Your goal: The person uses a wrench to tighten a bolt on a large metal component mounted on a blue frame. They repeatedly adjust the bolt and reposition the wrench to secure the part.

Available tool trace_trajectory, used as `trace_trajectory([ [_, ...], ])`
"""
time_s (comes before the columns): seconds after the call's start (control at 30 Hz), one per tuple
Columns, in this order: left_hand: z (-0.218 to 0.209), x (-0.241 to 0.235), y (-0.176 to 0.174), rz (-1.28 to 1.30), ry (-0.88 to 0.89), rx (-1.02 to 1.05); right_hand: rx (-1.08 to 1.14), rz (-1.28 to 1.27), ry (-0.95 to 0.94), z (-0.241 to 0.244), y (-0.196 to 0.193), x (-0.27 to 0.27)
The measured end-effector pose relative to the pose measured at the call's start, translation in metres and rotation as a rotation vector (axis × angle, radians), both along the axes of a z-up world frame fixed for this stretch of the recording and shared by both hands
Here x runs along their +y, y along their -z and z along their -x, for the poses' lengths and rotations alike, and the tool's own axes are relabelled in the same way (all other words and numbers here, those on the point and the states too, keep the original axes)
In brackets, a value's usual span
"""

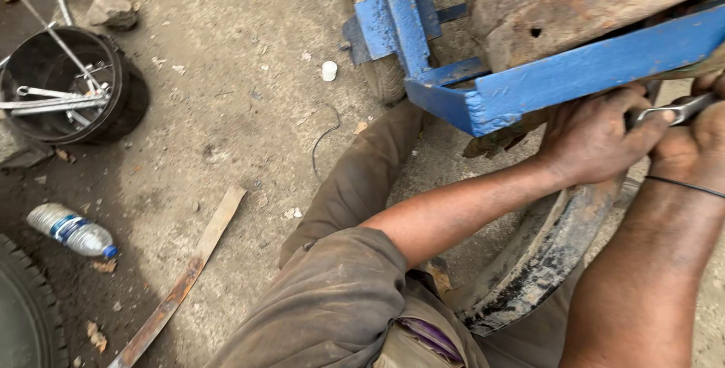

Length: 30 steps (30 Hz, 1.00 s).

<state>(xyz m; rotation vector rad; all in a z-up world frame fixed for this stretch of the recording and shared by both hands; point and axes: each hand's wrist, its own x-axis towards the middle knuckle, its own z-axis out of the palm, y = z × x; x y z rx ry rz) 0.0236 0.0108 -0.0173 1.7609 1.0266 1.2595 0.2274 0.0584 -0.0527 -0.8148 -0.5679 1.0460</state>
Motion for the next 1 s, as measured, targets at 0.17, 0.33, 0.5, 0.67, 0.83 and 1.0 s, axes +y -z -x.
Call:
trace_trajectory([
  [0.17,0.002,-0.001,-0.007,-0.013,0.012,-0.028,0.107,0.057,-0.154,-0.002,-0.004,-0.007],
  [0.33,0.005,-0.005,-0.011,0.108,0.029,-0.036,0.070,0.038,-0.049,0.016,-0.034,0.002],
  [0.5,0.005,-0.006,0.000,-0.066,-0.057,-0.214,-0.138,-0.029,0.054,0.047,-0.061,-0.017],
  [0.67,0.019,-0.003,0.005,0.102,0.028,-0.158,-0.301,-0.129,0.127,0.064,-0.071,-0.034],
  [0.83,0.030,-0.005,-0.001,-0.178,-0.023,-0.163,-0.289,-0.244,0.172,0.062,-0.061,-0.032],
  [1.0,0.030,-0.009,-0.008,-0.131,0.050,-0.248,-0.363,-0.194,0.215,0.051,-0.048,-0.028],
])
